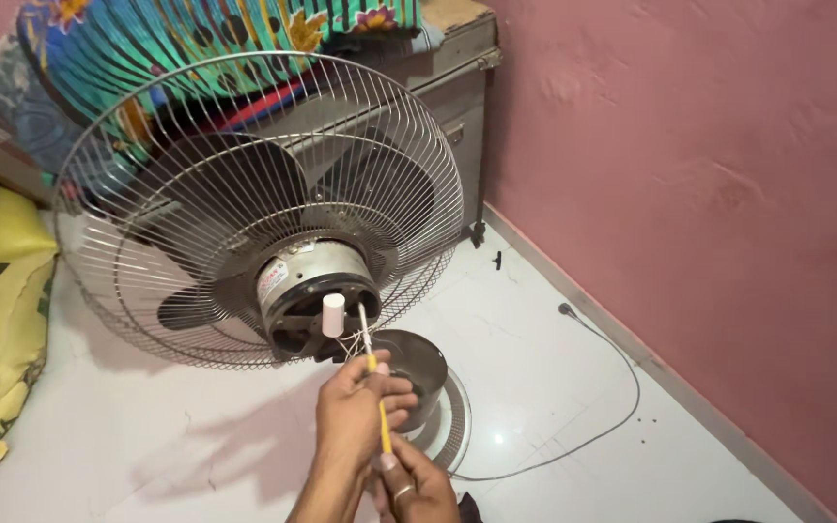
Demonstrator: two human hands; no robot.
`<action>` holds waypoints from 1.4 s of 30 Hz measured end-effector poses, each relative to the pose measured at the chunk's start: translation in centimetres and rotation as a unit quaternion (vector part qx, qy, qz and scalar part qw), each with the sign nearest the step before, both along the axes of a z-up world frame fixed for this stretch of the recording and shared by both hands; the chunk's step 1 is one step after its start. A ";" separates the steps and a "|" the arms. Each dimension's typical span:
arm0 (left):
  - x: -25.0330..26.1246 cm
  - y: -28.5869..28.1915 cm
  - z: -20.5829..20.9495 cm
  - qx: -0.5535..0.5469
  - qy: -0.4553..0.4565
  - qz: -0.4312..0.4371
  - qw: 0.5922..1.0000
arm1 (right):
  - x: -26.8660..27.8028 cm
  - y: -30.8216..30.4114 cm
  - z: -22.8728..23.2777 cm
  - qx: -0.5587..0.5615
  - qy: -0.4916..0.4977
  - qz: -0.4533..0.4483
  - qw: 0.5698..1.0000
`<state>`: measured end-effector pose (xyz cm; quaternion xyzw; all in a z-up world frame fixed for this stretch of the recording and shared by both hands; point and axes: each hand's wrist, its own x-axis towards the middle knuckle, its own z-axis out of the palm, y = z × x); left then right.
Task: The person uses a screwdriver to remove screws from the back housing of a standing fan, detaches the rear cover, and then manipulates the internal wiring and components near the motor.
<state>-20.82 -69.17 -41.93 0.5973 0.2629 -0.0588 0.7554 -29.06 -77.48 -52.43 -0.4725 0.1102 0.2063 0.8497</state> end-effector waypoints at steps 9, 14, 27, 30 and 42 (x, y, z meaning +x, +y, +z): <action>3.6 1.3 -1.3 0.047 -0.077 0.000 0.996 | -0.3 -2.3 11.3 -0.157 0.073 0.001 0.985; 5.6 1.9 -1.2 0.031 -0.096 0.012 0.995 | 1.5 -2.4 13.7 -0.216 0.061 -0.017 0.974; 6.0 1.2 -0.7 0.072 -0.063 0.016 0.995 | 1.6 -2.0 14.6 -0.340 0.000 -0.040 0.940; 5.8 1.3 -0.6 0.056 -0.054 0.023 0.997 | 1.3 -2.0 15.4 -0.385 -0.009 -0.027 0.922; 5.2 0.8 1.3 0.113 -0.078 0.025 0.990 | 1.5 -2.6 16.5 -0.411 -0.027 -0.024 0.911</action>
